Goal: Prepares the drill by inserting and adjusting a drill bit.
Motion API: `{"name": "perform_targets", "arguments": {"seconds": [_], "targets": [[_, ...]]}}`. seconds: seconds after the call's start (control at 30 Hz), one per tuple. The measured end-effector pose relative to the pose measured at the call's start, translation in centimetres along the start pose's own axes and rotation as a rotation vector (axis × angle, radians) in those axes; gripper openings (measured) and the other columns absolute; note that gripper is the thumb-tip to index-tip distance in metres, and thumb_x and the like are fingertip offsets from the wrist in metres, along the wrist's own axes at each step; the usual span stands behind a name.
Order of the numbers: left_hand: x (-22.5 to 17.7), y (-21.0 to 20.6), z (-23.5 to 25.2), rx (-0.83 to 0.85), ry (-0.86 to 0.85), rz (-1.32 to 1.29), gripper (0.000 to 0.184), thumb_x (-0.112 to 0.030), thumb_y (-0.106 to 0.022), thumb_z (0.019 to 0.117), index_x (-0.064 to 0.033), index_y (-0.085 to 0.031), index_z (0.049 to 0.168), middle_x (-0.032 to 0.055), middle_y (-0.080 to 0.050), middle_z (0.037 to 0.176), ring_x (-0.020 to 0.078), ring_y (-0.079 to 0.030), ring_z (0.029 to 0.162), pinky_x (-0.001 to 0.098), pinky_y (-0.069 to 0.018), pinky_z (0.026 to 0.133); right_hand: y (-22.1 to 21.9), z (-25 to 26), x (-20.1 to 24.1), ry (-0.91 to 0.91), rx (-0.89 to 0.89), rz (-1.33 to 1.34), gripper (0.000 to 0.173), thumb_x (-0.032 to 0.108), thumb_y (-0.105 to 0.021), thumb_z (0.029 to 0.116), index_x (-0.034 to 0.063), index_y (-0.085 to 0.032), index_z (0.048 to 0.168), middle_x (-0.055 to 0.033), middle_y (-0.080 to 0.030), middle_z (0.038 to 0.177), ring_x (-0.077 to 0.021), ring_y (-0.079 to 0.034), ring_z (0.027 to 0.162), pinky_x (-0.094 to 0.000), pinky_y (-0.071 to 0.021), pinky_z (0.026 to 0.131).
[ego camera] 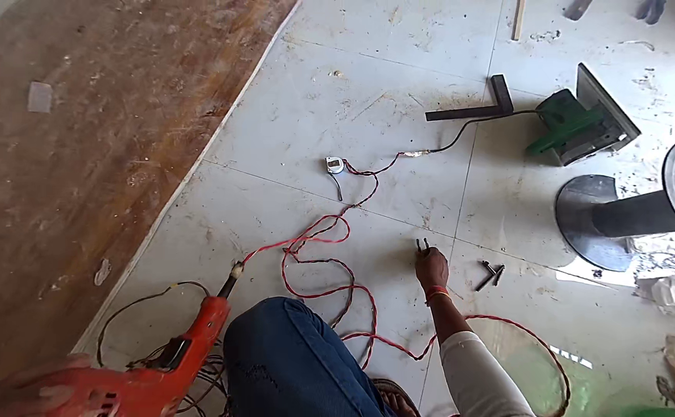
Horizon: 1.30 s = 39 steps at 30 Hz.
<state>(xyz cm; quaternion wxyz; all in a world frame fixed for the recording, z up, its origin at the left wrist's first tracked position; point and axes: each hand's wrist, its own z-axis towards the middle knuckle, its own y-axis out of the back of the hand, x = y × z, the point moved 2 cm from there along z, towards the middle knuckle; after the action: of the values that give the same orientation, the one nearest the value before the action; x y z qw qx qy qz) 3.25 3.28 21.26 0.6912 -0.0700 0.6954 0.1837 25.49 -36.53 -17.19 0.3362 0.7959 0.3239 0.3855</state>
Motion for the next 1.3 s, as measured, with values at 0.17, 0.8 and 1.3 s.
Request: {"name": "perform_targets", "arguments": {"seconds": [0.17,0.8,1.3], "targets": [[1.9,-0.4,-0.2,0.041,-0.081,-0.107,0.022,-0.003,-0.064,0.0912,-0.0188,-0.072,0.104,-0.0010,-0.075,0.104,0.0165,-0.069,0.108,0.0365,-0.0512,0.105,4.8,-6.9,7.0,0.488,0.061,0.684,0.020,0.021,-0.052,0.1080,0.0092,-0.065,0.117,-0.0039,-0.067,0.095,-0.0131,-0.051,0.057,-0.0304,-0.0445,0.052],[3.0,-1.4,-1.1,0.240,-0.256,-0.294,0.030,-0.003,-0.072,0.0889,-0.0156,-0.065,0.115,0.0098,-0.075,0.107,0.0323,-0.068,0.115,0.0527,-0.0505,0.108,15.7,-24.1,21.2,1.014,0.801,1.407,0.011,0.016,-0.071,0.0972,0.0075,-0.070,0.103,-0.0005,-0.061,0.093,0.0006,-0.051,0.069,-0.0141,-0.0424,0.056],[2.6,-3.2,-1.3,0.291,-0.337,-0.301,0.028,-0.002,-0.074,0.0881,-0.0134,-0.063,0.111,0.0100,-0.073,0.104,0.0335,-0.068,0.115,0.0528,-0.0521,0.106,16.7,-25.8,21.0,1.143,0.704,1.315,0.018,0.018,-0.064,0.1020,0.0054,-0.073,0.111,-0.0036,-0.064,0.104,0.0007,-0.052,0.072,-0.0136,-0.0429,0.058]]}}
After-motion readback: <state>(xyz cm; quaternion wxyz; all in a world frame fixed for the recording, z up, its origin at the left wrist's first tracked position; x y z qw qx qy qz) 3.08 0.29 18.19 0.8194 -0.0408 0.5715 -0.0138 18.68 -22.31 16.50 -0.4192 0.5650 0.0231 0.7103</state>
